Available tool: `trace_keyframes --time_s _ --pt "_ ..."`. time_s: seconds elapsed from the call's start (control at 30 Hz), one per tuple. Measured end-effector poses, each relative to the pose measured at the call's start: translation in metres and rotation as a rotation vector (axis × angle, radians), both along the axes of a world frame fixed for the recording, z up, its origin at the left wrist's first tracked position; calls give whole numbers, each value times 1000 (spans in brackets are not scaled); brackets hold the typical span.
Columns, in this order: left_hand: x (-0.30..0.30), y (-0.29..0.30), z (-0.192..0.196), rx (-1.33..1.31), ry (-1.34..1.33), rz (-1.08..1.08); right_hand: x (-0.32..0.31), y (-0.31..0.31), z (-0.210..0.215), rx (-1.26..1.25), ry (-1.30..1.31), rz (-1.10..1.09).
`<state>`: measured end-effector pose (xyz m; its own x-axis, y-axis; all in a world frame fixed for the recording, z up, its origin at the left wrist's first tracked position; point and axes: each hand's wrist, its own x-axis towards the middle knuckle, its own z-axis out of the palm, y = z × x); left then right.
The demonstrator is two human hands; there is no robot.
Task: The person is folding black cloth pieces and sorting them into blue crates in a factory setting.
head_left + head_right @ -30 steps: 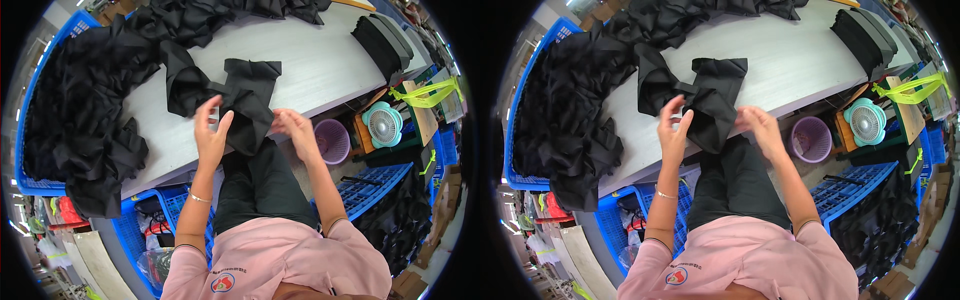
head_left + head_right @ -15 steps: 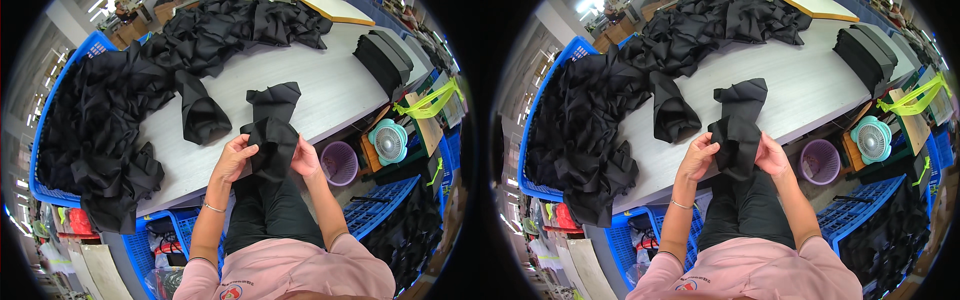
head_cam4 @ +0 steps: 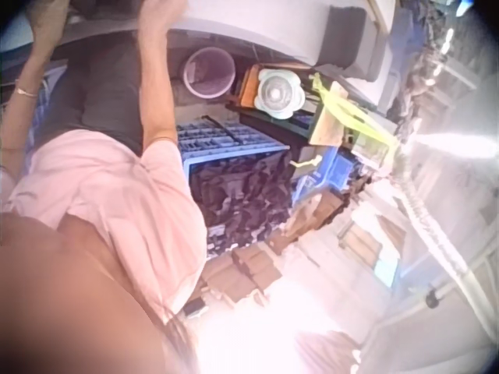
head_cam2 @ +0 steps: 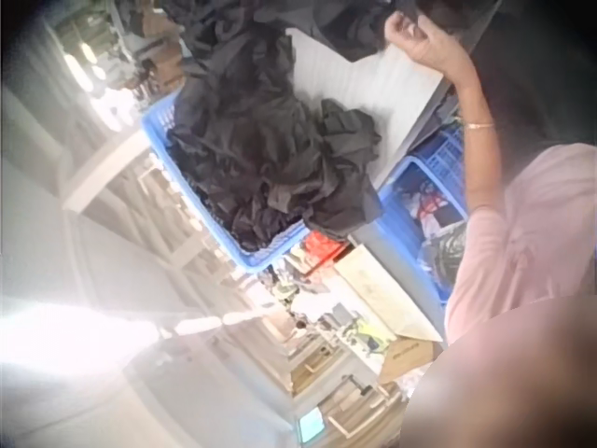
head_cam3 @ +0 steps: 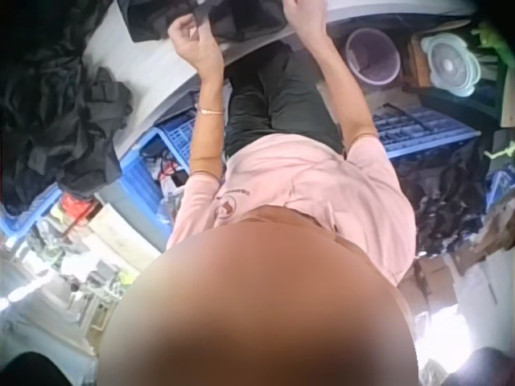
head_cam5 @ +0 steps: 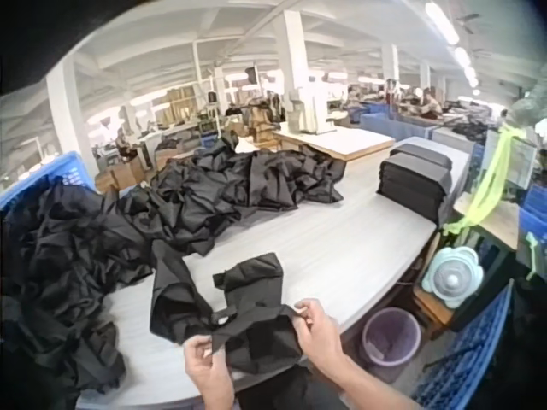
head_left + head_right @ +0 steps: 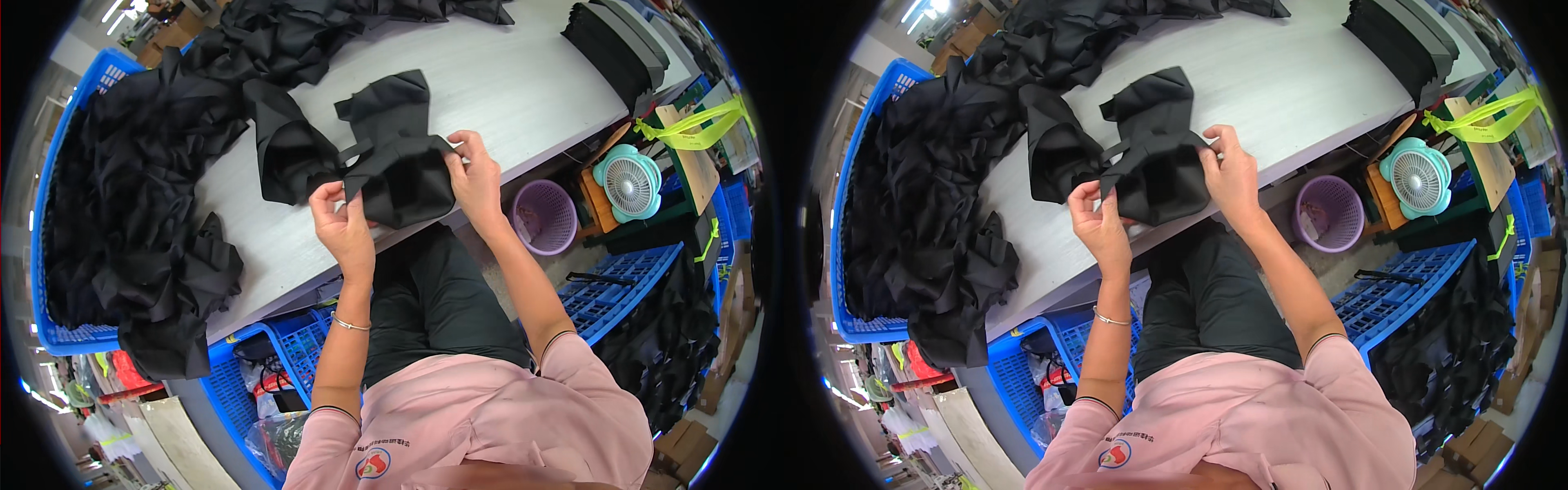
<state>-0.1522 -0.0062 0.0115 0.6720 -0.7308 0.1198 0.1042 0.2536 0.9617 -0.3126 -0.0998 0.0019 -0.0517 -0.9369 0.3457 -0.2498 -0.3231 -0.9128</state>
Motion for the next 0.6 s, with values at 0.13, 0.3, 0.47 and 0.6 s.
trace_keyframes --time_s 0.13,0.3,0.47,0.6 --pt "-8 2 -9 67 -161 -80 5 19 -1 -17 56 126" --pt "-18 6 0 99 -364 -15 -3 39 22 107 142 352" --pt "1 1 -20 17 -482 135 -37 -6 -17 -157 374 255" --pt "18 3 -26 17 -485 201 -91 -38 8 28 127 445"
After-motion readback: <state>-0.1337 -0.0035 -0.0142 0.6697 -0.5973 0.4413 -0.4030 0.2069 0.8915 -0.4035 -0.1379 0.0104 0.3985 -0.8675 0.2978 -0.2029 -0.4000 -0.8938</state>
